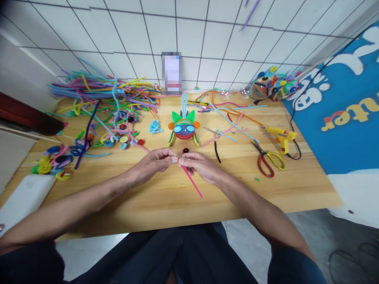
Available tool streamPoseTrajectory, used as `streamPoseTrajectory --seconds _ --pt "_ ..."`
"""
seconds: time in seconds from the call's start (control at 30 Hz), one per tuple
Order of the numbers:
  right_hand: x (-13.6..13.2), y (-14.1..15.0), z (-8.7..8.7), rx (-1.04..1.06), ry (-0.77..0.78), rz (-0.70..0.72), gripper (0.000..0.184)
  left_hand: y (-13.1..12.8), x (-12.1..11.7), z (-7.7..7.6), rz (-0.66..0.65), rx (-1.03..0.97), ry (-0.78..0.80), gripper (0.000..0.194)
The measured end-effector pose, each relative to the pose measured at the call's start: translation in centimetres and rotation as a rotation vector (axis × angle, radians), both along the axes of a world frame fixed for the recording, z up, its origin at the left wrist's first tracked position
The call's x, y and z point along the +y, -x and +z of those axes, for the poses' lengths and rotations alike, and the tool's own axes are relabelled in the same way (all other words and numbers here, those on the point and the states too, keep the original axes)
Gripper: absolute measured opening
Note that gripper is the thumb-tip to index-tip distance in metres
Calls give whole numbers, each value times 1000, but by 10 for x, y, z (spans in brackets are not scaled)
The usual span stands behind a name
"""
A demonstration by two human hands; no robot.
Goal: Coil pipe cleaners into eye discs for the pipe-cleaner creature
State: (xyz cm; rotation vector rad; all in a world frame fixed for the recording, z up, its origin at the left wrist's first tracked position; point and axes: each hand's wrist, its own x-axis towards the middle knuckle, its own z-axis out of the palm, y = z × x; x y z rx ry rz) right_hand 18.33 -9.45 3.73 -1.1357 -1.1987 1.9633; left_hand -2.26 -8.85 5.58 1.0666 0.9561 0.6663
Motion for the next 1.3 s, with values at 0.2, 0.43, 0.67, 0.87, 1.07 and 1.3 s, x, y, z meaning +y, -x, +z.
streamPoseTrajectory --seconds 0.2,0.43,0.67,0.87,1.07,1.3 --pt "-4 9 -5 -3 -110 -53 37 -11 -10 -8 152 -94 12 42" --pt "-5 10 -3 57 -18 -119 41 -20 -12 -10 190 -230 137 40" --pt "-1 -2 5 19 -3 -6 37 -4 3 -10 18 -95 53 43" --pt "-8 11 -6 -2 -122 -90 41 -20 -14 -11 216 -195 111 43" --pt "-6 9 -3 50 -10 -86 42 -16 -11 -10 140 -218 130 42" --pt "-3 -1 1 13 -44 7 37 -2 0 -7 17 -16 11 43"
